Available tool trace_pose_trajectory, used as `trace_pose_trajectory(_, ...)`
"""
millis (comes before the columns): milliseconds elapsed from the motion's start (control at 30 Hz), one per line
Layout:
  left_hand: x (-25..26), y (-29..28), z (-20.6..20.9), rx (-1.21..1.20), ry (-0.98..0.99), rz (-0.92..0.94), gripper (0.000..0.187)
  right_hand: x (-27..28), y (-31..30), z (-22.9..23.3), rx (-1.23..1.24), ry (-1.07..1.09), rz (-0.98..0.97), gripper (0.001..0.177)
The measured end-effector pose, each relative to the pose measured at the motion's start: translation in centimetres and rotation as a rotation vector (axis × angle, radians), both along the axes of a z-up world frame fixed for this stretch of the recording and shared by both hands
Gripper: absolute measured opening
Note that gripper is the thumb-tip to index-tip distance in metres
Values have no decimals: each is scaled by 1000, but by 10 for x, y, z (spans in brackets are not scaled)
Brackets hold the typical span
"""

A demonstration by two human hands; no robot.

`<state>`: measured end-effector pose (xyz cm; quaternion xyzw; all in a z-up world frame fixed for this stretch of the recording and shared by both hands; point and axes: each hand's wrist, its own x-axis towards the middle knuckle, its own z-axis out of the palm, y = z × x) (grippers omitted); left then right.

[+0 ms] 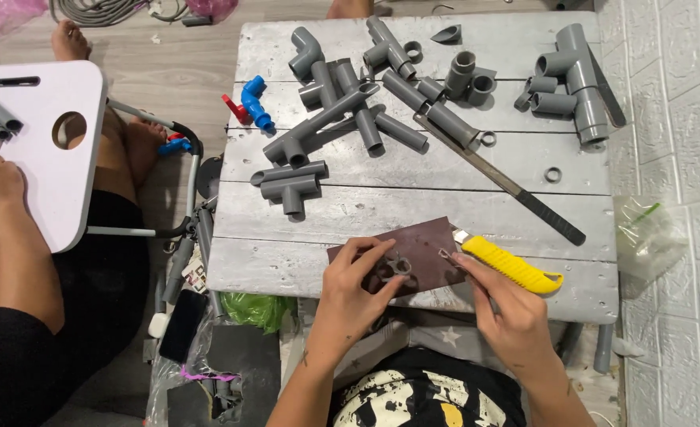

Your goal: Sanding and trimming small plastic rings using sandpaper and a utility knife on a wooden work surface.

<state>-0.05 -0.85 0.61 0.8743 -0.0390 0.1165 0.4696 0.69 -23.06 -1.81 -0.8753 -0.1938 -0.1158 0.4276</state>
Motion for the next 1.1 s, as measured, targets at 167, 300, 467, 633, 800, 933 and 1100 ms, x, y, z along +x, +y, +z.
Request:
trace_pose_trajectory(167, -1, -3, -16, 68, 11, 42, 42, -3, -4, -1, 47, 9, -44, 47)
trace_pose_trajectory(300, -6, 0, -26, 208, -72, 94, 41, -2, -5, 1, 69, -4, -11, 48)
trace_pose_trajectory(467, -9, 12, -42, 449, -92, 116, 58, 0, 1, -8, 12, -83, 24, 51)
trace_pose_trajectory(633, -16, 24, -40, 446, -83, 115, 71, 1, 8, -21, -89, -156, 138, 53)
trace_pose_trajectory(800, -16, 25, -45, 427, -98, 129, 60, 5, 27, -33, -299, -286, 226, 38)
trace_pose_trajectory(933, -18, 23, -45, 435, -135, 151, 50, 5, 45, -8, -255, -275, 287, 40)
trace_pose_trajectory(1100, -16, 16, 10, -19, -97, 74, 52, 6, 57, 0, -114, -264, 285, 57)
